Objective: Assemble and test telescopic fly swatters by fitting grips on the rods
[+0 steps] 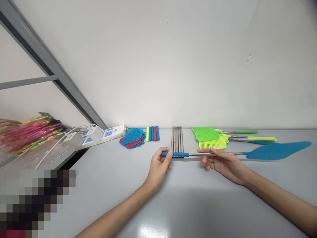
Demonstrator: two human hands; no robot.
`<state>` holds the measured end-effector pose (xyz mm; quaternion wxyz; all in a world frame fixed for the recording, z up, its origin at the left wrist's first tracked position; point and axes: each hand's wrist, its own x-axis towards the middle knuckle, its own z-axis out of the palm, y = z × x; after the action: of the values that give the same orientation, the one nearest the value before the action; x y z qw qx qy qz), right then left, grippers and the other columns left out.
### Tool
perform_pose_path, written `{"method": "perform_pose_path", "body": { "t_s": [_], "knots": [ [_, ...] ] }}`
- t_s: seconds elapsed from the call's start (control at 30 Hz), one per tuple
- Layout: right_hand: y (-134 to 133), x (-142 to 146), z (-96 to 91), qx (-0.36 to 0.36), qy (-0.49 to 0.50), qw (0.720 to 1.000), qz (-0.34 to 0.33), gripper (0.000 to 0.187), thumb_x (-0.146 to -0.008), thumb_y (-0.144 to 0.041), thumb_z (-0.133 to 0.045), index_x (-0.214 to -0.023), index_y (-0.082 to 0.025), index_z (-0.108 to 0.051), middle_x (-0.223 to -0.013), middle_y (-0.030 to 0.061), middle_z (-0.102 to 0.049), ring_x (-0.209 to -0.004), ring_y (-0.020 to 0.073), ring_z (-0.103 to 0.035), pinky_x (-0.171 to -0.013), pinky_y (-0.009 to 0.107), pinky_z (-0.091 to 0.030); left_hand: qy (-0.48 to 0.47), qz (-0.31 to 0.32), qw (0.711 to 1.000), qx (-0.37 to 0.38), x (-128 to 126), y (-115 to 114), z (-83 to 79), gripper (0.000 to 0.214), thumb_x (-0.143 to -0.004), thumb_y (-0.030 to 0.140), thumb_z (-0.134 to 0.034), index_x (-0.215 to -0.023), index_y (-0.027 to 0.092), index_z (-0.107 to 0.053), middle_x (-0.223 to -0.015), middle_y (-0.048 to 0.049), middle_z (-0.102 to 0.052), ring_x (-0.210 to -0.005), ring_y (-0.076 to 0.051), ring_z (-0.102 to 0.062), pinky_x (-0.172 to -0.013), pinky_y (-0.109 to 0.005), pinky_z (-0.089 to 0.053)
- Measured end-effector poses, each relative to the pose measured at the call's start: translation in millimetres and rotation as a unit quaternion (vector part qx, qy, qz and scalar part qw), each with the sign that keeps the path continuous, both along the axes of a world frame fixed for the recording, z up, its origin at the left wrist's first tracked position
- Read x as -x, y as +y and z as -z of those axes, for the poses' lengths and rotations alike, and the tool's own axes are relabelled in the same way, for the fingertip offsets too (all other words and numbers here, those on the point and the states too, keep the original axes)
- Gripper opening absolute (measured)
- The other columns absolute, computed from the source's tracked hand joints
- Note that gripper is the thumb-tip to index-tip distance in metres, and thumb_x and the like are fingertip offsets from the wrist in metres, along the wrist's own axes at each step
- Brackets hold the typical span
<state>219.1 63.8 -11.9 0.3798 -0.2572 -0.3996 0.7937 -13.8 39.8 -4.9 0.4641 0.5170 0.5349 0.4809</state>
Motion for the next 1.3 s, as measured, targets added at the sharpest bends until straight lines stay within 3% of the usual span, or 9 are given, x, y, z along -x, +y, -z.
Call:
{"method": "perform_pose_path", "body": {
  "t_s": [0.3,0.5,0.9,1.3],
  "knots": [
    [1.9,-0.5,-1.3,0.025,-0.002,1.000,0.001,0.034,-0.087,-0.030,-0.041,-0.102,-0.010,-0.064,-0.071,0.0095,-0.062,-0.071,0.0188,-0.054,-0.068,0.032,-0.038,0.070,0.031,0.997,-0.027,-2.3,-3.3,-1.6,0.027,-0.076,0.038,-0.054,-0.090,0.015,-0.057,-0.061,0.0017,-0.052,-0.050,-0.008,-0.046,-0.047,-0.019,-0.037],
    [0.1,-0.4,-1.5,-0.013,-0.013,0.999,-0.028,0.035,-0.087,-0.030,-0.040,-0.102,-0.009,-0.064,-0.069,0.0086,-0.062,-0.070,0.0193,-0.054,-0.070,0.033,-0.038,0.188,0.134,0.970,-0.075,-3.1,-6.2,-2.9,0.025,-0.077,0.036,-0.054,-0.090,0.018,-0.065,-0.076,-0.0033,-0.061,-0.067,-0.013,-0.054,-0.058,-0.022,-0.042],
    [-2.6,2.3,-3.3,-0.054,-0.053,0.997,-0.030,0.030,-0.086,-0.032,-0.047,-0.099,-0.011,-0.064,-0.071,0.0065,-0.061,-0.070,0.0166,-0.053,-0.069,0.032,-0.038,0.216,0.129,0.962,-0.101,-3.5,-6.1,-2.3,0.023,-0.079,0.035,-0.051,-0.088,0.017,-0.063,-0.077,-0.0025,-0.058,-0.065,-0.012,-0.050,-0.054,-0.020,-0.038],
    [-17.7,18.2,-4.5,-0.045,-0.067,0.996,-0.025,0.029,-0.086,-0.036,-0.047,-0.100,-0.016,-0.062,-0.071,0.0051,-0.061,-0.071,0.0167,-0.054,-0.071,0.032,-0.038,0.224,0.156,0.953,-0.133,-7.2,-17.2,-6.4,0.023,-0.082,0.034,-0.046,-0.092,0.019,-0.060,-0.080,-0.0041,-0.055,-0.068,-0.013,-0.051,-0.053,-0.021,-0.038]
  ]
}}
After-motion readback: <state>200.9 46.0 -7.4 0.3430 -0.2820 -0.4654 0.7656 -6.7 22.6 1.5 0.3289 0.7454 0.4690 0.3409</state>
